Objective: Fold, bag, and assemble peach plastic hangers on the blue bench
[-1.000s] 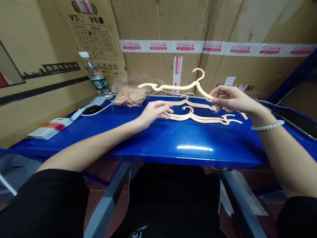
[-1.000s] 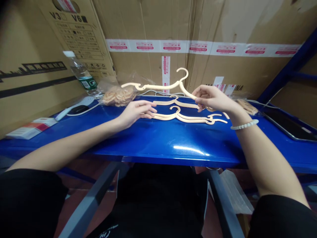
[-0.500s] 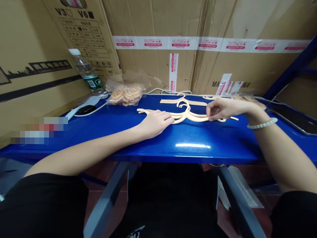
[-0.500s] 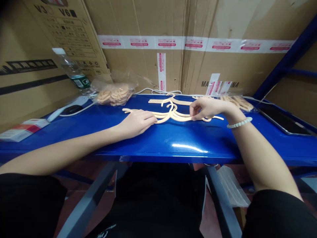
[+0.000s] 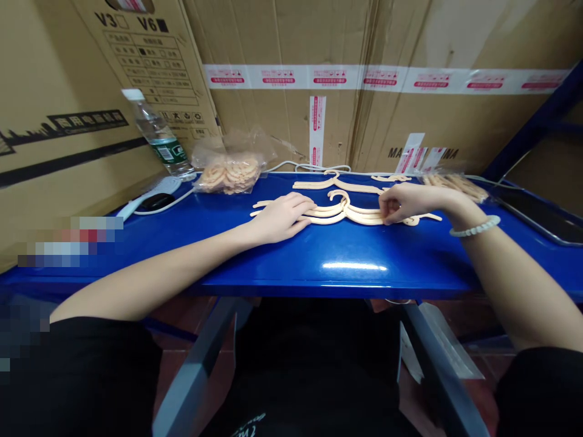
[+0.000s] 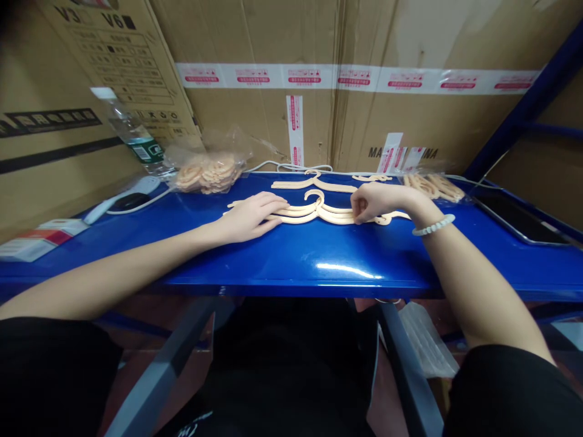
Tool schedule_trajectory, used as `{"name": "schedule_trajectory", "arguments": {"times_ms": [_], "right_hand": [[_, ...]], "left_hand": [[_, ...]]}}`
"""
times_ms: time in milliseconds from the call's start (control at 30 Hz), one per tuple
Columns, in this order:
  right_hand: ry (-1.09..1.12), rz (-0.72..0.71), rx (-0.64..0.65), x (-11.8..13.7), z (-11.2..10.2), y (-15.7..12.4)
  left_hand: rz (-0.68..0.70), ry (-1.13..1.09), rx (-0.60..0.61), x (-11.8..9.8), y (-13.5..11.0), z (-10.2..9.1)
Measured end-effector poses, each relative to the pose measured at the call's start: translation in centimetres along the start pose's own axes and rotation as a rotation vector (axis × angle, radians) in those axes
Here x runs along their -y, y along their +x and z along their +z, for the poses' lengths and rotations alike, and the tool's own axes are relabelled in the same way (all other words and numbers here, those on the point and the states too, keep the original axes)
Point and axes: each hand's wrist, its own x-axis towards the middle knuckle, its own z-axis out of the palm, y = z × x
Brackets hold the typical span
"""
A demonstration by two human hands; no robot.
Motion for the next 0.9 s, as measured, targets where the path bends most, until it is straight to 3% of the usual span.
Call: {"name": "schedule_trajectory", "arguments": {"times_ms": [200,600,900], "right_hand": [[-0.002,0.035,-0.042,0.0,0.2,0.4],[0.025,0.040,-0.027,-0.1,0.3,0.9],[0.012,0.039,-0.034,-0.1,0.5,1.1]], "left_hand": [[-0.078,-0.061,0.021,2.0,0.1,0.5],[-0.105,-0.090,-0.026,2.3,0.2,0.7],[0.001,0.163,0.081,2.9,0.2,0.3]]}}
